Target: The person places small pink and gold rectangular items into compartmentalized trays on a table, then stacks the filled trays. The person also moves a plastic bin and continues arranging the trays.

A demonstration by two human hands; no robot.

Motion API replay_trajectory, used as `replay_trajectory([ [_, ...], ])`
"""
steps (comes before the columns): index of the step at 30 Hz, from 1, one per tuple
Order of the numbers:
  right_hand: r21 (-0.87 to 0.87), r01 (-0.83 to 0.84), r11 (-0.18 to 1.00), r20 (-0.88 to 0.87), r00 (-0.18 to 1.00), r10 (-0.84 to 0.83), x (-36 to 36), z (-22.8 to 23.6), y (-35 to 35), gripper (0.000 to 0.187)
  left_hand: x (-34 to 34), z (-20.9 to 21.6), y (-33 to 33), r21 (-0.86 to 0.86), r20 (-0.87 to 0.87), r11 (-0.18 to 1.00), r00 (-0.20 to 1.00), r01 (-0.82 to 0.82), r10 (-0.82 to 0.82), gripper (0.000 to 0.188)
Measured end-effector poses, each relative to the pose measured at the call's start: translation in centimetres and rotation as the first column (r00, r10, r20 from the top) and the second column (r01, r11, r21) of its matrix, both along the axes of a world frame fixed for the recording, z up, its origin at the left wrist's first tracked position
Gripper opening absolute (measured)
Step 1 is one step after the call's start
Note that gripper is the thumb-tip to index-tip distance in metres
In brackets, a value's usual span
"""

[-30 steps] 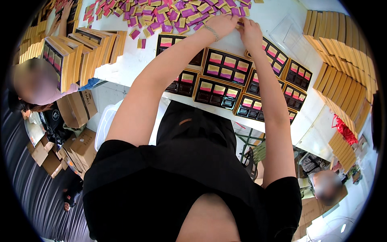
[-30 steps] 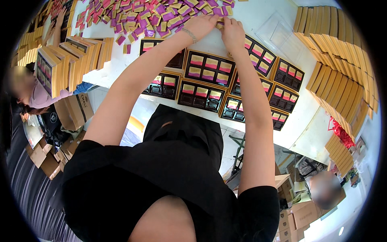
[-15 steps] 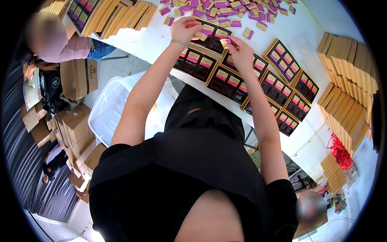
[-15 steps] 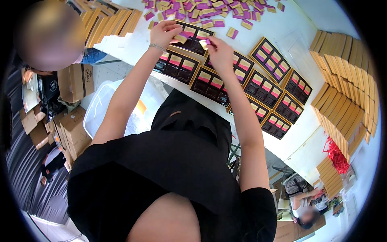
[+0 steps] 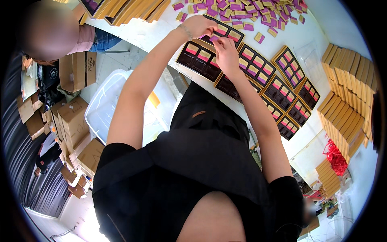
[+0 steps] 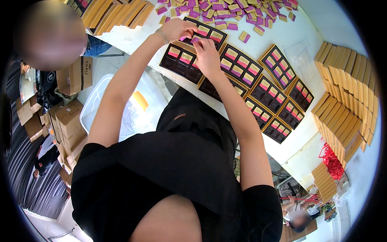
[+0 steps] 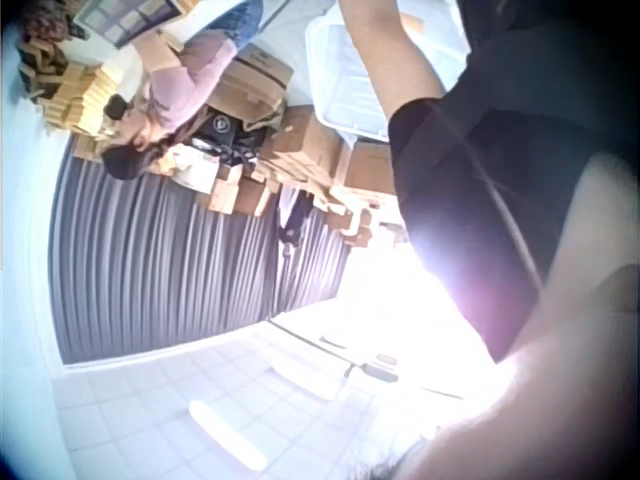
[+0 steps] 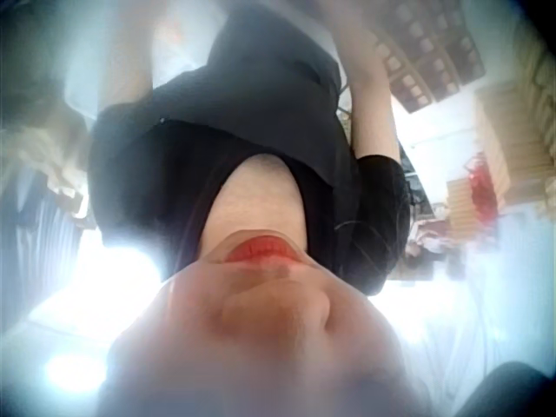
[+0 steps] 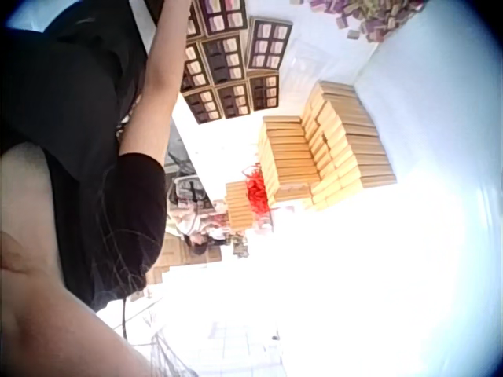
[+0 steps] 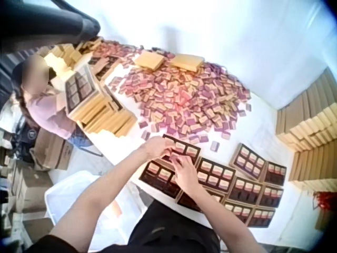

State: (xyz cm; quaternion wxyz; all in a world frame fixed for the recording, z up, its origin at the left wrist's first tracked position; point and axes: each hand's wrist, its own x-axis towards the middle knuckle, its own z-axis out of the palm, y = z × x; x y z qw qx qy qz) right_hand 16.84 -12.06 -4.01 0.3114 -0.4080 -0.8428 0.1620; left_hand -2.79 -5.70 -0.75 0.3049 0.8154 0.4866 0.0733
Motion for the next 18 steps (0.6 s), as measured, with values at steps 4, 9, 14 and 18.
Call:
replay_trajectory([
  [4,0.032,0.042,0.999,0.003,0.999,-0.043,0.6,1.1,-0.3,0.032,0.3,-0.5,0.1,-0.088,0.077,0.993,0.994,0.084,-0.077,0.037],
  [9,0.061,-0.059,0.996,0.276,0.960,0.040,1.4,1.4,-0.9,0.036,-0.1,0.1,-5.0,0.281,-0.009,0.944,0.983,-0.172,0.182,0.038],
  [14,0.030,-0.020,0.999,0.297,0.955,0.010,1.5,1.1,-1.0,0.044,-1.3,-1.6,-7.6,0.288,-0.103,0.956,0.990,-0.060,0.093,0.045],
  [18,0.014,-0.004,1.000,0.187,0.982,0.001,0.2,0.8,0.5,0.038,-2.4,-3.1,-6.5,0.310,0.056,0.947,0.996,-0.082,0.068,0.041],
])
